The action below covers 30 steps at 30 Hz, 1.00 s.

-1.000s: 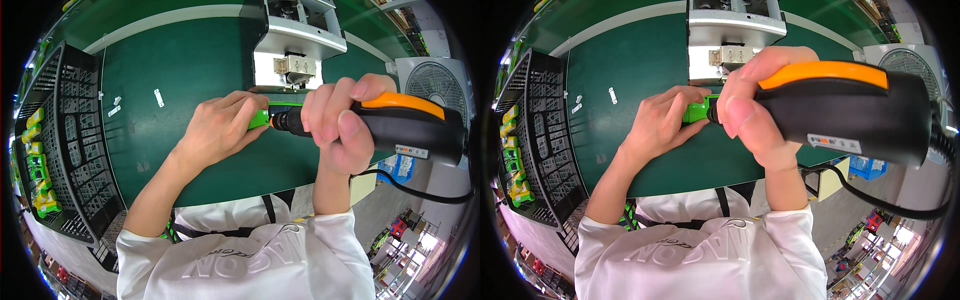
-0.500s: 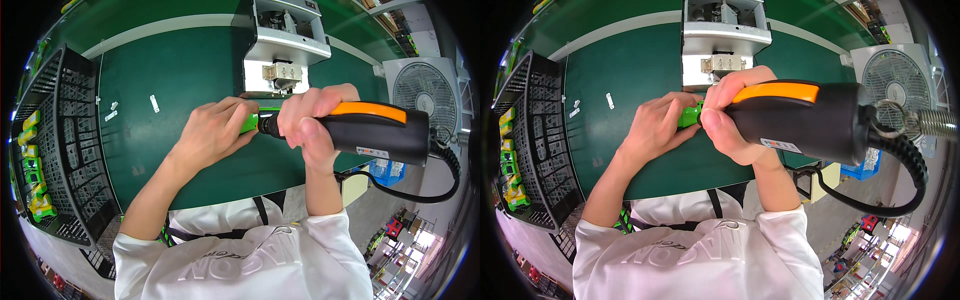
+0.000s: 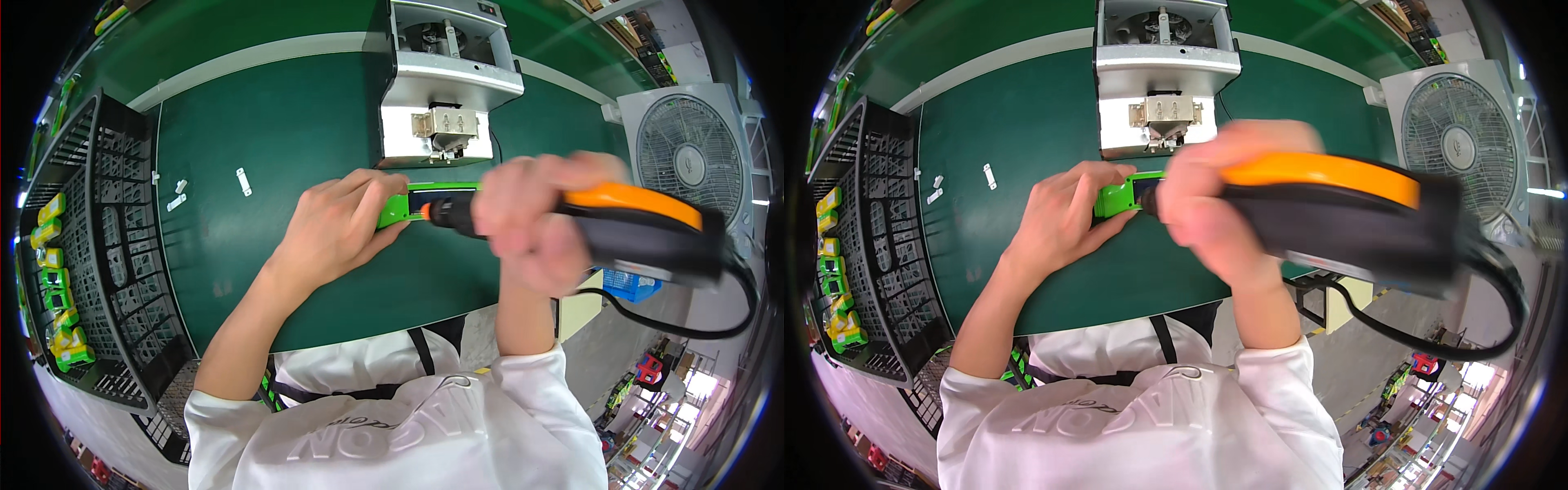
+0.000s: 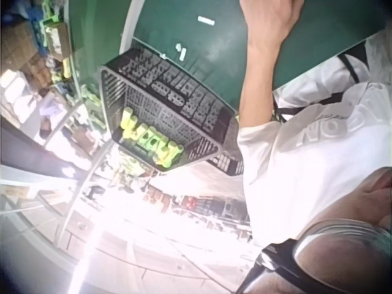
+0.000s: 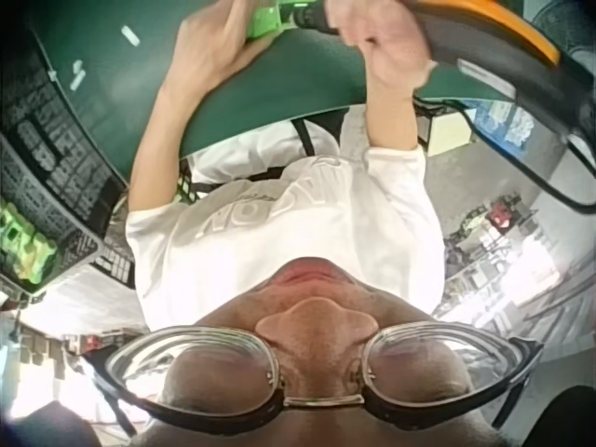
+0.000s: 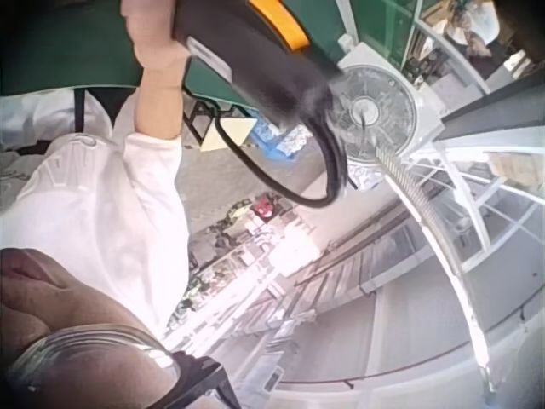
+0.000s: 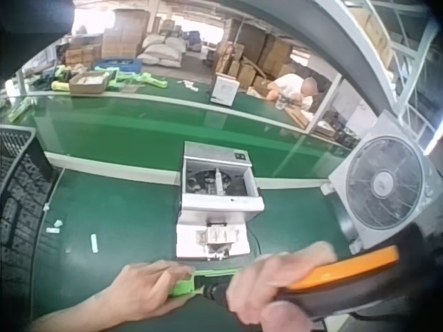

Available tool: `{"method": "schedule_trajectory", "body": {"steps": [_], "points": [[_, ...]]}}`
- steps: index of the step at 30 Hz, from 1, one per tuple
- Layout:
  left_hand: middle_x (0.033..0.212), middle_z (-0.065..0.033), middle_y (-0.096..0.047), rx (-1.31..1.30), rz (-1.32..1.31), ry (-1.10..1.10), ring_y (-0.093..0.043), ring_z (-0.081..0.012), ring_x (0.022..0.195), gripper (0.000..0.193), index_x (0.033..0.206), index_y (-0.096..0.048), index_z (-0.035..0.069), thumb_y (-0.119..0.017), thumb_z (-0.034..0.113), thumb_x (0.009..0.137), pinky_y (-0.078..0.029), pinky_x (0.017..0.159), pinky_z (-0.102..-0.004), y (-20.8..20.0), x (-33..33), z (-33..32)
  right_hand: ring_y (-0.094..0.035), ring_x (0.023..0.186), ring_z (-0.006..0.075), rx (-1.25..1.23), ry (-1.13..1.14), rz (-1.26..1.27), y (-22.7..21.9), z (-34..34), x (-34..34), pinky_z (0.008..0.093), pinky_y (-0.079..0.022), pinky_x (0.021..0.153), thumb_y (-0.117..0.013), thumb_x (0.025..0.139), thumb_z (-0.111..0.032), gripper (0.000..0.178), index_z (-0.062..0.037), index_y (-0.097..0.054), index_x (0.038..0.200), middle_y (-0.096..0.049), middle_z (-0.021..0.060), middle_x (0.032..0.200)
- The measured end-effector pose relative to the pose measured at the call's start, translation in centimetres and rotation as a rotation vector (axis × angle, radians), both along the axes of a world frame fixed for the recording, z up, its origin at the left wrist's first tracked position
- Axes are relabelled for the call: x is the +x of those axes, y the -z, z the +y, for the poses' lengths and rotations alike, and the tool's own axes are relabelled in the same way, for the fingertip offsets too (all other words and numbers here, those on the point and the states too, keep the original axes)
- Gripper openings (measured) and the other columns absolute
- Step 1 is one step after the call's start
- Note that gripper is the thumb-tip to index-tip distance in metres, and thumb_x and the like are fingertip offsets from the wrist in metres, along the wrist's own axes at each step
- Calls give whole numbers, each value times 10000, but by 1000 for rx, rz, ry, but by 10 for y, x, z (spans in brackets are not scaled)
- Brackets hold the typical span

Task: Assembling a solar-powered electronic handheld device using an electric screwdriver.

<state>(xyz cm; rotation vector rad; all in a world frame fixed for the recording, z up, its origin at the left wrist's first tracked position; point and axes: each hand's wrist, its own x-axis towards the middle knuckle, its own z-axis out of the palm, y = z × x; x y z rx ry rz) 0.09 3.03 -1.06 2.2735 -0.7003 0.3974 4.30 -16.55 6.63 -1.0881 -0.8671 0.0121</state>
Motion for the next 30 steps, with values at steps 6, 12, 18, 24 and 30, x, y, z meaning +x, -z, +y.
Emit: {"method": "schedule_trajectory", "body": {"steps": [6, 12, 18, 24, 30], "points": [[1071, -89, -664, -3, -19, 33, -660, -270, 811, 431, 1023, -457, 51, -772, 123, 738, -531, 616, -356, -2, 1, -3, -396, 486, 109, 97, 233, -55, -34, -19, 23, 304, -368, 523, -442, 935, -205, 252, -90, -486, 1155, -453, -7, 643], [1079, -84, -667, 15, -54, 40, -662, -259, 850, 441, 1021, -455, 52, -777, 121, 728, -535, 617, -343, 0, 3, -3, -417, 502, 148, 28, 203, -68, -24, -8, 33, 345, -387, 532, -404, 934, -137, 275, -67, -446, 1196, -464, 33, 660], [1084, -78, -668, 17, -102, 34, -666, -265, 905, 426, 1009, -464, 47, -775, 117, 727, -545, 637, -339, 4, 3, -2, -400, 503, 148, -105, 298, -42, -31, 7, 30, 349, -395, 551, -404, 925, -110, 289, -37, -405, 1204, -438, 38, 679], [1084, -45, -659, 64, -104, 13, -655, -225, 941, 375, 997, -507, 59, -762, 147, 737, -548, 666, -330, 3, 2, -2, -399, 506, 142, -85, 265, 103, -40, 10, 53, 318, -382, 551, -429, 901, -93, 254, -10, -453, 1140, -411, 31, 641], [1080, -39, -651, 87, -118, 13, -651, -207, 936, 302, 965, -564, 90, -753, 167, 743, -547, 671, -325, 4, 2, -2, -454, 408, 162, -87, 349, 251, -45, 20, 74, 307, -426, 438, -561, 846, -68, 216, -15, -491, 1043, -461, 59, 559]]}}
